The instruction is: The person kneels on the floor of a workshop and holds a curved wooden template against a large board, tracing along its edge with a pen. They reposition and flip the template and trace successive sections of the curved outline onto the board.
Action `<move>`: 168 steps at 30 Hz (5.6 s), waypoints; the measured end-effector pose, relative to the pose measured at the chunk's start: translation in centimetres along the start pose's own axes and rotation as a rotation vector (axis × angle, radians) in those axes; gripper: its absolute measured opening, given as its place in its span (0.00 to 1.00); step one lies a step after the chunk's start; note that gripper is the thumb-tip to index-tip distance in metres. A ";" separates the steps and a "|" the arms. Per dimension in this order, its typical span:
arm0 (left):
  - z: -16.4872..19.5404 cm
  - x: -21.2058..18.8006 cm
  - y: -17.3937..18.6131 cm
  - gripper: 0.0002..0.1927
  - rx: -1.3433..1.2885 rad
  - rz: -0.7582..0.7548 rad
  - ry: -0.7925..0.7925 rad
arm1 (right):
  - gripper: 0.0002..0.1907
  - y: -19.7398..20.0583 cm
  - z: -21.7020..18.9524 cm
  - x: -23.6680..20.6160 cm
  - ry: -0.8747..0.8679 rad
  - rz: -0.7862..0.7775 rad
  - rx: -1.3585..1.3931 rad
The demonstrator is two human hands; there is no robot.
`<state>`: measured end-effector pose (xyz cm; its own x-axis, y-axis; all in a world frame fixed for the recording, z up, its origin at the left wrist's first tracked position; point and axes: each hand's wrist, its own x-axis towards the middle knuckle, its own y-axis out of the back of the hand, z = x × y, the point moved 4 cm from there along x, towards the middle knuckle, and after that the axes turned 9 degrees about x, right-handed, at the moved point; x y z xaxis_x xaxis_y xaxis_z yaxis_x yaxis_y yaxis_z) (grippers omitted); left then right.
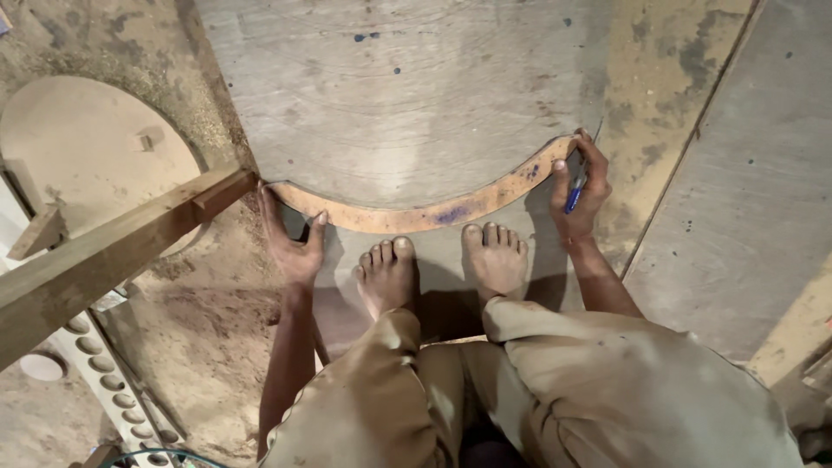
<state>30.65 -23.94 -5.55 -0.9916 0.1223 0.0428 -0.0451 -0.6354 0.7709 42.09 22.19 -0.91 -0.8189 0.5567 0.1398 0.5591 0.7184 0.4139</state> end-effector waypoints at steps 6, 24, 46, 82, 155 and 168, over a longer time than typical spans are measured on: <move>0.3 0.0 0.4 0.49 -0.058 0.009 -0.012 | 0.19 0.3 -0.2 -0.4 -0.001 -0.009 0.002; -1.4 -0.1 1.2 0.51 0.010 0.039 -0.041 | 0.21 -0.8 0.7 -1.9 0.081 0.019 0.048; -0.6 0.1 0.3 0.50 -0.053 0.001 0.003 | 0.20 -0.5 -1.0 -0.5 0.000 0.035 -0.007; -2.8 -0.5 0.3 0.51 -0.025 0.020 0.008 | 0.22 -1.2 0.7 -1.5 0.059 0.017 0.055; 15.2 -6.0 -3.6 0.38 0.524 -0.489 -0.663 | 0.09 -27.5 -15.2 4.0 0.033 -1.032 0.493; 14.0 -5.2 -3.2 0.30 0.562 -0.481 -0.770 | 0.07 -39.7 -14.5 1.6 0.253 -1.163 0.440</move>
<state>37.70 -11.88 0.70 -0.5318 0.8403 -0.1053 -0.1533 0.0268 0.9878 16.70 -11.46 -4.03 -0.8284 -0.5539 0.0836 -0.5483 0.8323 0.0818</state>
